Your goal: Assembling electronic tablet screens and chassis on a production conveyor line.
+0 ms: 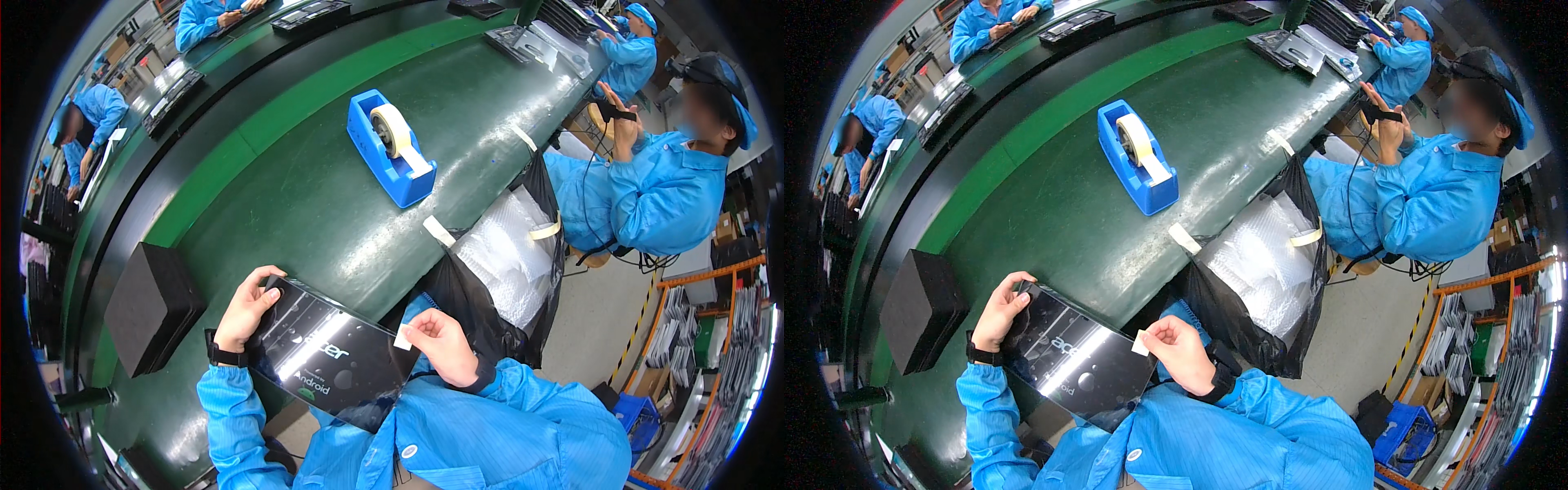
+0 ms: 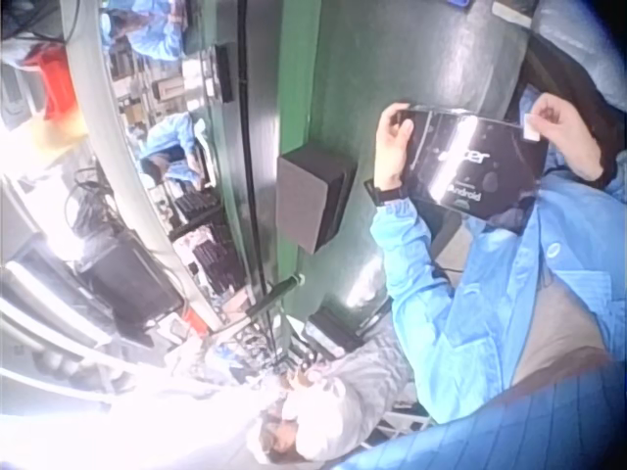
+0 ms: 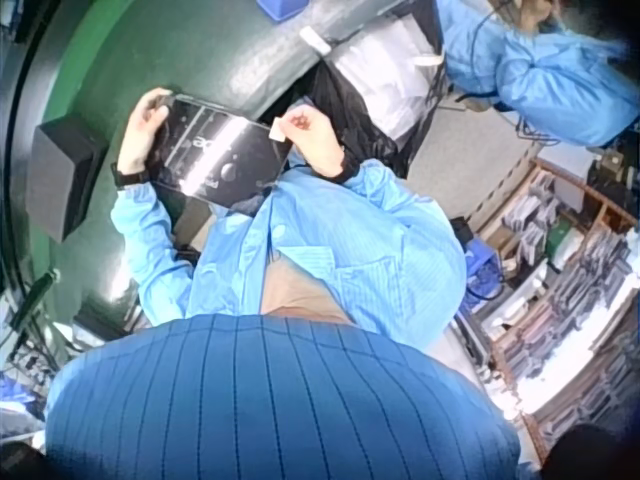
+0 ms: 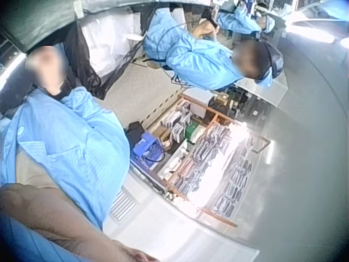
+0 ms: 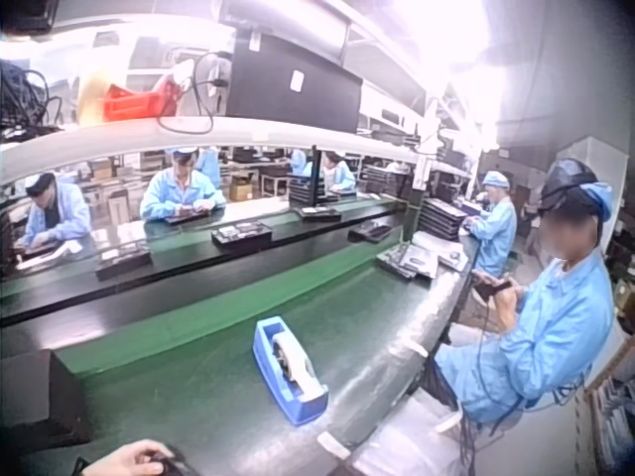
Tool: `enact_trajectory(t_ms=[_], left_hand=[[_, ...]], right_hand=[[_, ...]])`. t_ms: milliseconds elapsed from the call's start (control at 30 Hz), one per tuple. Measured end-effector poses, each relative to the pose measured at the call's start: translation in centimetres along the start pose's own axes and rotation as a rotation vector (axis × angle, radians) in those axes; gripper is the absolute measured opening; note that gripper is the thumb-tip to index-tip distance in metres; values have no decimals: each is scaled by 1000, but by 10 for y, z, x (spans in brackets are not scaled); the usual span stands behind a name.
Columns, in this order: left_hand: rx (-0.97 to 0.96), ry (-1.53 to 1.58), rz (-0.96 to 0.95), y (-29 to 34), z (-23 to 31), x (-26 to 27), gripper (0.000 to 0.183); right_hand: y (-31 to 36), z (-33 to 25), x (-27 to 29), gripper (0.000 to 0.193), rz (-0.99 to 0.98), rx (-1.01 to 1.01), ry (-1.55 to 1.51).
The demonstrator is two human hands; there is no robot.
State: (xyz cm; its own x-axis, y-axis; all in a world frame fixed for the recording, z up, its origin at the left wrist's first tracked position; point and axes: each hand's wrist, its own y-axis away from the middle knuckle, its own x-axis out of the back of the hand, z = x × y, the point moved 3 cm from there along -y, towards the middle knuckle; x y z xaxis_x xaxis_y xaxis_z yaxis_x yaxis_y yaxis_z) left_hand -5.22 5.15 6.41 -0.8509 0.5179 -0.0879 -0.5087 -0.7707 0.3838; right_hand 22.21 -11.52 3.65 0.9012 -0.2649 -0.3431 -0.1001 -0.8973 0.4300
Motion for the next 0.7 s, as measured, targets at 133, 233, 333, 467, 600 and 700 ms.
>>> enact_trajectory(t_ms=[133,233,333,467,600,700], left_hand=[[-5,-6,7,1,0,2,31],[5,-41,9,1,-5,7,31],[-7,10,26,1,-3,3,31],[4,27,5,0,-9,7,29],[20,52,11,-1,-10,5,29],[16,47,4,-2,-10,4,29]], right_hand=[[2,-7,-5,8,23,32,52],[5,-10,-8,6,72,152,200],[8,-18,-11,7,108,319,432],[9,-28,-12,5,60,623,641],[8,-27,-10,8,69,520,649],[6,-23,-9,8,54,424,607]])
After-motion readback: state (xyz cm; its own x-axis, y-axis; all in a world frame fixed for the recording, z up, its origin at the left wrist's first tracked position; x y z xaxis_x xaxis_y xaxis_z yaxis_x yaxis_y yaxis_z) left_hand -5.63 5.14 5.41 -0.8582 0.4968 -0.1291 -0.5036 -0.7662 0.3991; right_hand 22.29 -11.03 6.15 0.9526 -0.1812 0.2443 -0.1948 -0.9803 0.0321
